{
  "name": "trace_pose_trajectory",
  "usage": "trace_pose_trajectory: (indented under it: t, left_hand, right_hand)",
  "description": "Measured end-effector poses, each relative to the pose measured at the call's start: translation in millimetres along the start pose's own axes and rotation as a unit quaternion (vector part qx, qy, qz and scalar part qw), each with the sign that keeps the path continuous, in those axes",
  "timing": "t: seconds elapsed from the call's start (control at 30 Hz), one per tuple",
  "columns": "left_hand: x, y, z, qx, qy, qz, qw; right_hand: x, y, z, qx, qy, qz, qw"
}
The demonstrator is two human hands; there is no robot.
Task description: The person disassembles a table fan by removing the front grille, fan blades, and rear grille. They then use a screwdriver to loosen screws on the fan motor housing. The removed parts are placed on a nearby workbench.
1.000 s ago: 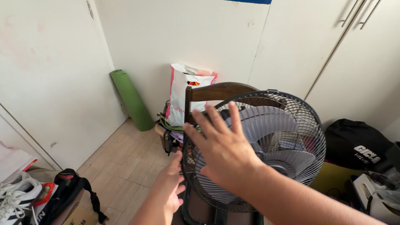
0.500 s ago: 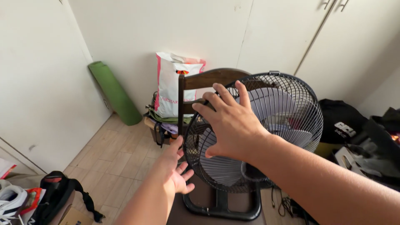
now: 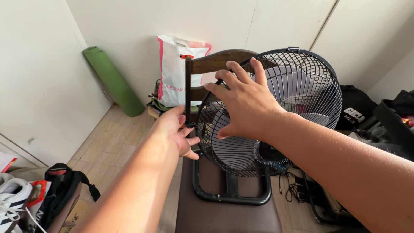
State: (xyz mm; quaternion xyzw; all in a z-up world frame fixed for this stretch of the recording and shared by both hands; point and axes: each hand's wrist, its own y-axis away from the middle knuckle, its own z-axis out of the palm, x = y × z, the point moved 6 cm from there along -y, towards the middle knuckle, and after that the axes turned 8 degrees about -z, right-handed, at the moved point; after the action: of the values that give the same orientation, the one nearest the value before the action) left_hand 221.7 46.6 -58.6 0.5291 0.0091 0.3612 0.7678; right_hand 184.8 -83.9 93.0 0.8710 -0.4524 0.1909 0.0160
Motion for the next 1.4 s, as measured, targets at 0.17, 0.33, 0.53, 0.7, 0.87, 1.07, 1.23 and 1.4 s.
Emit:
trace_pose_trajectory:
  t: [0.17,0.33,0.53,0.7,0.87,1.07,1.23,1.4]
  left_hand:
    - [4.5,28.3,3.7,0.048,-0.125,0.072,0.988]
    - [-5.9,31.4,5.4,0.027,-0.168,0.127,0.977]
    - [-8.8,7.3,3.2,-0.018,-0.095,0.127,0.987]
    - [-14.8,-1.4,1.5,-0.001,-0.079,0.144,0.986]
    - [-42.3,46.8,10.7,0.123,-0.198,0.480,0.846]
    - [-119.1,101.9,87.9,0.240,-0.375,0.645,0.620]
    - [-155.4,110.8,134.8,0.276,-0.451,0.658,0.537]
    - [-179.0,95.6,149.0,0.344,-0.569,0.584,0.466]
  right_hand:
    - [-1.7,-1.0,0.4,-0.020,0.007,0.015,1.000]
    - [-0.9,0.6,-2.7,-0.012,0.003,0.010,1.000]
    - [1.5,27.7,-16.1,0.121,-0.049,-0.019,0.991]
    - [41.9,84.3,-30.7,0.298,-0.119,0.083,0.944]
    - [112.3,148.3,-4.4,0.392,-0.170,0.253,0.868]
    - [210.0,206.8,100.9,0.381,-0.492,0.469,0.627]
    - [218.5,234.5,182.6,0.190,-0.719,0.581,0.331]
    - [209.4,230.4,202.5,0.108,-0.780,0.553,0.271]
